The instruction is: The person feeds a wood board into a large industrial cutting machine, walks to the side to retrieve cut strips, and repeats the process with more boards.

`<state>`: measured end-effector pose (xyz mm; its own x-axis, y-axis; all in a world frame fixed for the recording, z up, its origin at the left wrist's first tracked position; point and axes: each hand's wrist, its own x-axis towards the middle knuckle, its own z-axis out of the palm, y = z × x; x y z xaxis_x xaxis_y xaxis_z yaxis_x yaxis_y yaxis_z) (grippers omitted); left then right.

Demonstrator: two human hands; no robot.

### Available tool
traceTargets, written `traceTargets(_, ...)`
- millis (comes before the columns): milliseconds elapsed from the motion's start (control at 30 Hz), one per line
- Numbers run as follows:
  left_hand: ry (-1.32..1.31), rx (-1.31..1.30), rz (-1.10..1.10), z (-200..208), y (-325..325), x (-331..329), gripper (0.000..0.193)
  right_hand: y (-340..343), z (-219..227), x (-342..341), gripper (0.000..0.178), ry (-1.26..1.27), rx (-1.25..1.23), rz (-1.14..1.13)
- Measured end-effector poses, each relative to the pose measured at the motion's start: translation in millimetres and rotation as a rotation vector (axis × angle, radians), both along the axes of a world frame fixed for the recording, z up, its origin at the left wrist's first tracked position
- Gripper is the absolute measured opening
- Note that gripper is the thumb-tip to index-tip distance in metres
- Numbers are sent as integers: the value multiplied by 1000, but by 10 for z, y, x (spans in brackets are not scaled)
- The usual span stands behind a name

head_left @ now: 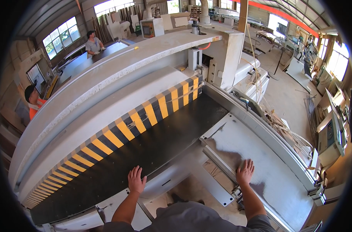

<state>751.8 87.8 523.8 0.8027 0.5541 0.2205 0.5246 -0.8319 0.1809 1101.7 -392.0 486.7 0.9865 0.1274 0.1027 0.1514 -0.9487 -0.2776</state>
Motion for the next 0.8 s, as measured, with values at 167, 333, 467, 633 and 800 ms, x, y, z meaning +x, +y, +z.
traceTargets(167,8,-12,1,-12,-12,3,54,11,2,-2,59,-21,-15,-8)
traceTargets(333,-36,-55,-36,-25,49,49,55,13,-76,75,59,-28,-31,9)
traceTargets(467,-48,-94,-87,-33,287,214,54,14,-101,89,61,-38,-56,36)
traceTargets(633,-50,-44,-59,-121,599,660,52,-19,-202,115,63,-31,-89,31)
traceTargets(800,-78,-20,-74,-308,1006,1108,53,-30,-291,122,63,-28,-119,30)
